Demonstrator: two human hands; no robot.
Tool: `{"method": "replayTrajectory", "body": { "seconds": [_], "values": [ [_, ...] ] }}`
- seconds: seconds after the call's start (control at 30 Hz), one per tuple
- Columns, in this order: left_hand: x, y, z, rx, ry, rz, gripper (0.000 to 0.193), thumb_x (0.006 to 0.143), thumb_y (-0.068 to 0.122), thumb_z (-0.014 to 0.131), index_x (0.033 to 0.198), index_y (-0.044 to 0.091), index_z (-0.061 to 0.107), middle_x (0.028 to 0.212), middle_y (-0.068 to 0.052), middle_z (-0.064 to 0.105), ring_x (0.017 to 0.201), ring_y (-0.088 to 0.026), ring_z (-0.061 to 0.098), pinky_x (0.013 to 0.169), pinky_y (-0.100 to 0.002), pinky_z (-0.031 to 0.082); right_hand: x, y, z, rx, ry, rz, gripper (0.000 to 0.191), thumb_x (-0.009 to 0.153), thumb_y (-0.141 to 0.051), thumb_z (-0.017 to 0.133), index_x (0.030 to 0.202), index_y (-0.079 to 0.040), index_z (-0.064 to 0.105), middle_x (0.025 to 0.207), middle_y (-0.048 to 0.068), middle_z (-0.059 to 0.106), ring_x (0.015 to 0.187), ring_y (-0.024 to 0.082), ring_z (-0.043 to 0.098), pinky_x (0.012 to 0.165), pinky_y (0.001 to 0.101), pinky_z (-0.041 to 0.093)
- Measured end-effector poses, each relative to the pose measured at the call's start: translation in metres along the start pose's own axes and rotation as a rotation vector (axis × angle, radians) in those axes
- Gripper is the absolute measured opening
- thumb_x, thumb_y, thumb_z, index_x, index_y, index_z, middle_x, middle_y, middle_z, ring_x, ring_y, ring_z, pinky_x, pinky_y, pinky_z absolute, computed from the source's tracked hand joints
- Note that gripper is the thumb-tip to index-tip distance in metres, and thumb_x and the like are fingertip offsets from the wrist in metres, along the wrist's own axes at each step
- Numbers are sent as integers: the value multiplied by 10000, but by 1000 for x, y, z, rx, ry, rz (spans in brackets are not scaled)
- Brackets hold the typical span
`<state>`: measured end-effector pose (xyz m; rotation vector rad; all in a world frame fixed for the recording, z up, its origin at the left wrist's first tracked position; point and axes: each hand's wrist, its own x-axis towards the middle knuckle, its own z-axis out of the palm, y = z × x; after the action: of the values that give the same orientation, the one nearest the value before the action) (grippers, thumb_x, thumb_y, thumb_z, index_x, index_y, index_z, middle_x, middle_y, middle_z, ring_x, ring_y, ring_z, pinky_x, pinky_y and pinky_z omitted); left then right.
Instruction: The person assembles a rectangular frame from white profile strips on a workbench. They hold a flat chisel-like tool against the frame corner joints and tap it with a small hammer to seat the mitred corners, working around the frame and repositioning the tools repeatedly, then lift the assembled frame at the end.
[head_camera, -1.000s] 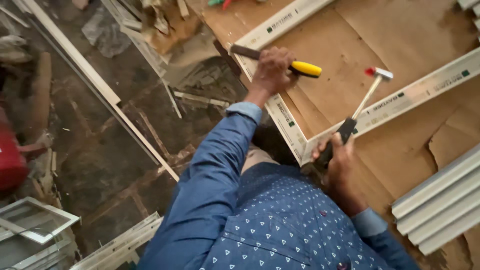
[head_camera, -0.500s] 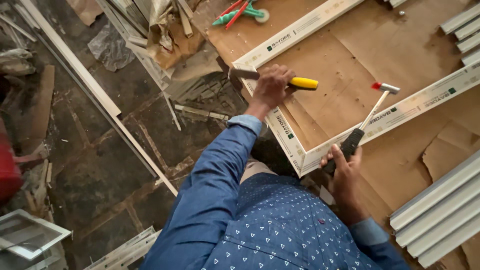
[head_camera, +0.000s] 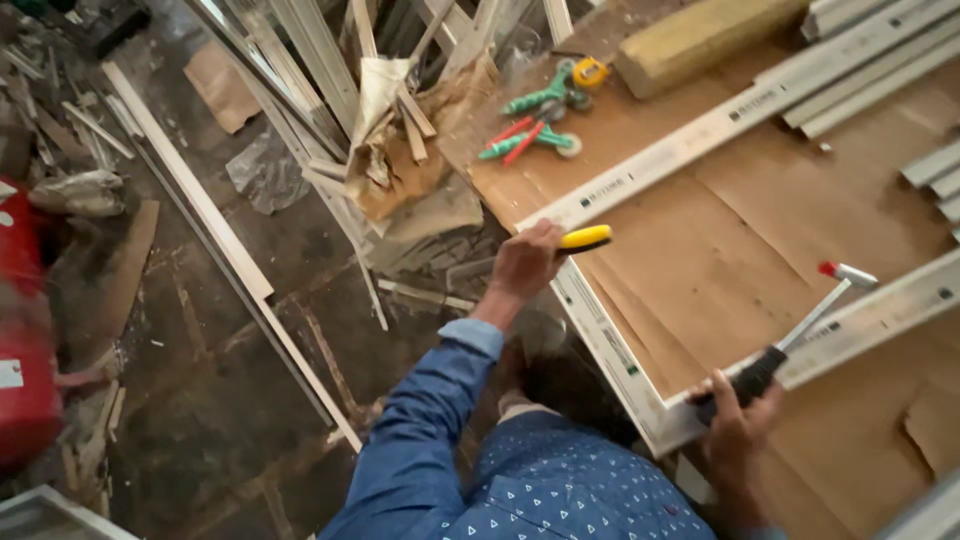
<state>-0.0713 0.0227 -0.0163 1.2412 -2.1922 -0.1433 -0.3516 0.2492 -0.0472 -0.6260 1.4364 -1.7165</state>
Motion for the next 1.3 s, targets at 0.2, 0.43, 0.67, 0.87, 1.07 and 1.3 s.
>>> {"method": "replayTrajectory", "body": {
  "seconds": [0.2,0.43,0.67,0.87,1.07,1.3],
  "values": [
    [-4,-87,-16,-203,22,-362,628,784,483,785,1236,67,652,1144,-168,697,948,-397,681,727,-483,555,4,31,20,-68,85,-62,335,1021,40,646,1243,-36,407,824,85,590,660,178,611,648,337,543],
    [12,-131,-13,-329,-235,-515,621,779,648,754,1094,113,744,960,-174,747,939,-368,720,790,-473,567,6,44,40,-276,229,-258,371,1011,107,667,1309,65,450,1036,173,647,790,229,676,759,353,582],
    [35,-155,-14,-309,-555,-549,634,712,689,754,1028,140,780,953,-163,759,938,-349,733,812,-483,564,-1,35,63,-299,340,-158,328,1060,62,642,1286,112,410,924,225,628,690,269,661,657,395,573],
    [38,-160,-15,-343,-594,-528,650,716,680,754,1071,136,761,950,-175,761,935,-355,740,816,-480,570,2,31,71,-351,292,-206,258,1096,44,605,1280,98,433,967,216,637,687,295,657,655,400,571],
    [41,-163,-23,-376,-636,-513,636,719,670,746,1109,168,763,970,-184,758,944,-366,730,817,-491,565,7,32,69,-345,273,-180,166,1153,9,600,1195,78,455,905,228,605,694,304,657,642,416,581],
    [51,-164,-38,-375,-669,-532,662,708,678,764,1063,120,728,975,-196,749,967,-375,730,821,-498,570,16,38,76,-348,304,-79,177,1075,-38,632,1180,37,511,856,174,612,654,262,646,596,391,569]
  ]
}}
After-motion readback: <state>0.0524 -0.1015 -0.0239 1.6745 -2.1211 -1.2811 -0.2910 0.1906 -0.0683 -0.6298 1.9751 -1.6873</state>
